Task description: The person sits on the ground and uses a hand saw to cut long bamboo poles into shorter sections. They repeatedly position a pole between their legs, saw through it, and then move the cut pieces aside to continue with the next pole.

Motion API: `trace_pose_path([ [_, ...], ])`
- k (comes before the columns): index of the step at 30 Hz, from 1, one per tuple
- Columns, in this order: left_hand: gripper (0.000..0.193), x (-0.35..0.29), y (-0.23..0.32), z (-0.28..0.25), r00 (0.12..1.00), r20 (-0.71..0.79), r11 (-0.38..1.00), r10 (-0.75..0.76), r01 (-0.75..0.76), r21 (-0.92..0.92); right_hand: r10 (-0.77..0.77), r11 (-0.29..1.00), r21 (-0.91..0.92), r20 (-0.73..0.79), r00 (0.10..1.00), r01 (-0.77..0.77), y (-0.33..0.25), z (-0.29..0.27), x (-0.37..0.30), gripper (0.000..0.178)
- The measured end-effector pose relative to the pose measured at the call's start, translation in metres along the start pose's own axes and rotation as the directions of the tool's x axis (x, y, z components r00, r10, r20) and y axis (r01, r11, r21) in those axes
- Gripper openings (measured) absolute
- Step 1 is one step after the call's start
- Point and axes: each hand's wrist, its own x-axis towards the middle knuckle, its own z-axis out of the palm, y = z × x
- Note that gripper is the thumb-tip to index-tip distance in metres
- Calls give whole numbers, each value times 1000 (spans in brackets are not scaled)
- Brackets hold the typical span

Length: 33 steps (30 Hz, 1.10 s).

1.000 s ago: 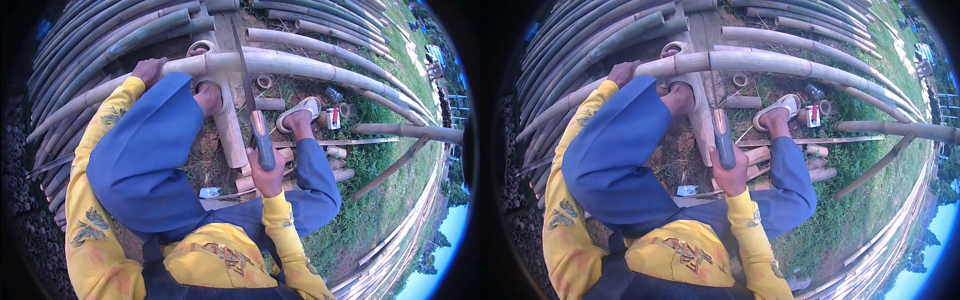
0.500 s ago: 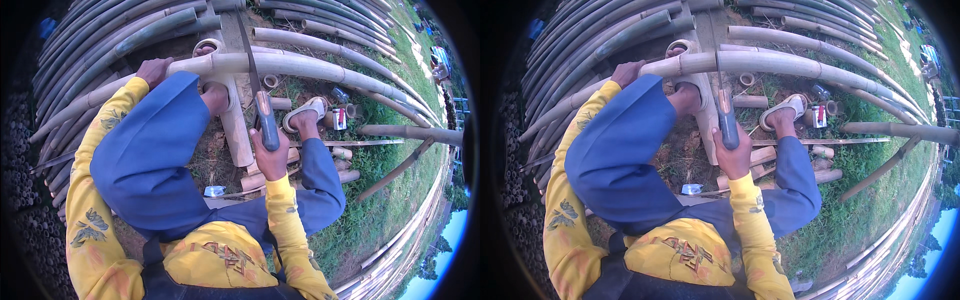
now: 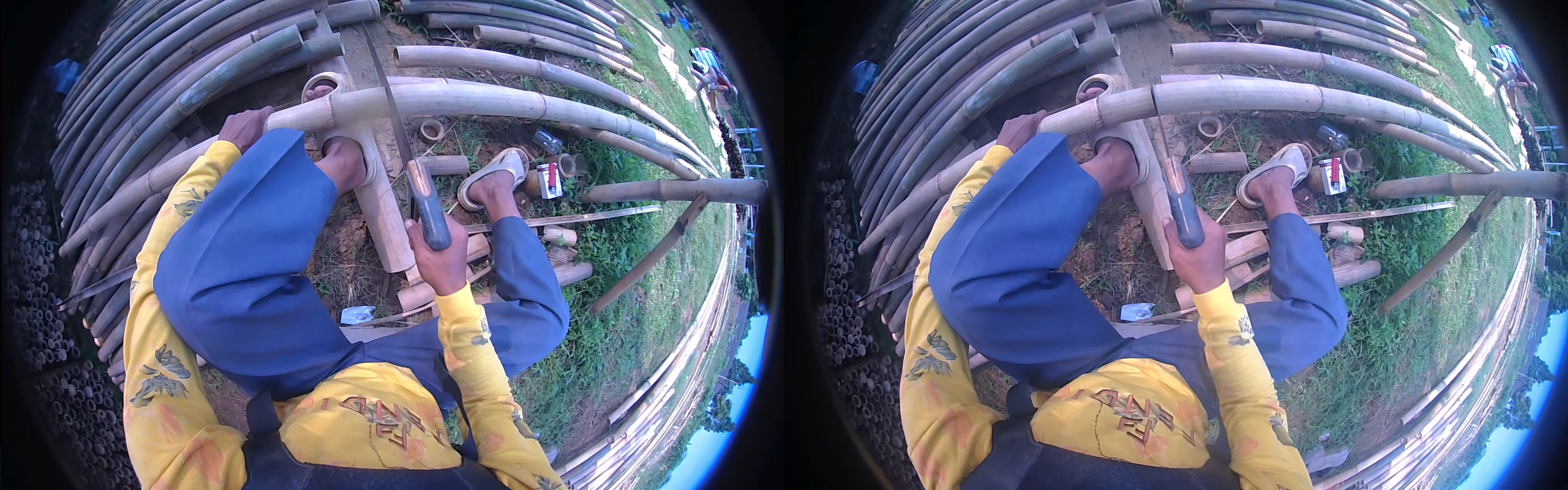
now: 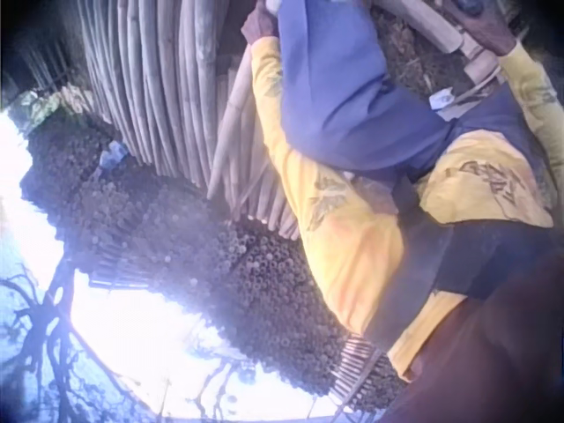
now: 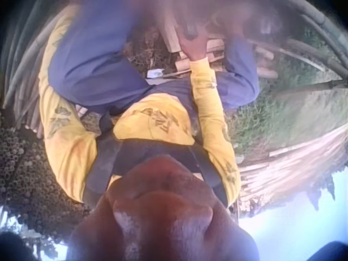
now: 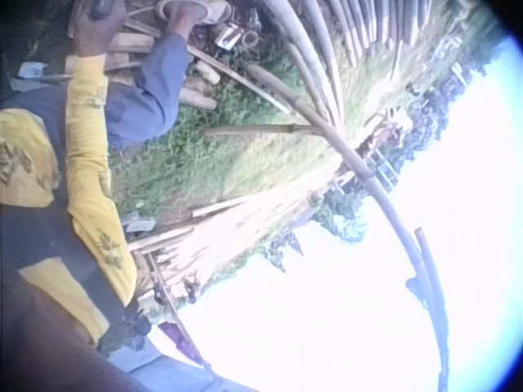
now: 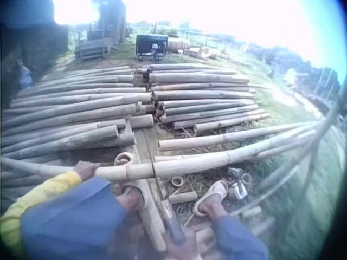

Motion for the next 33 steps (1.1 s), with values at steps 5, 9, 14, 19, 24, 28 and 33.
trace_pose_path([
  [5,35,-12,-2,11,1000,11,999,-25,25,-28,-11,979,-206,-16,1000,7,-25,-49,-159,24],
  [9,34,4,18,-5,999,35,1000,-1,1,-1,57,998,34,-71,996,-55,1,-12,-43,12],
  [14,36,9,5,1,1000,26,1000,11,-11,-15,-102,994,-30,-40,994,101,-5,9,29,19],
  [19,34,-7,0,5,1000,22,1000,-19,20,-21,-36,983,-178,-18,999,32,-28,-43,-150,32],
  [24,34,6,6,4,999,50,1000,-17,18,-23,7,998,-65,-54,998,-11,-17,-19,-60,17],
  [28,32,15,6,-5,999,31,1000,10,-10,2,-178,982,-77,-119,977,170,-11,16,45,13],
  [33,32,-1,-10,5,999,37,1000,-13,14,-18,-38,993,-115,-25,999,35,-15,-36,-118,40],
])
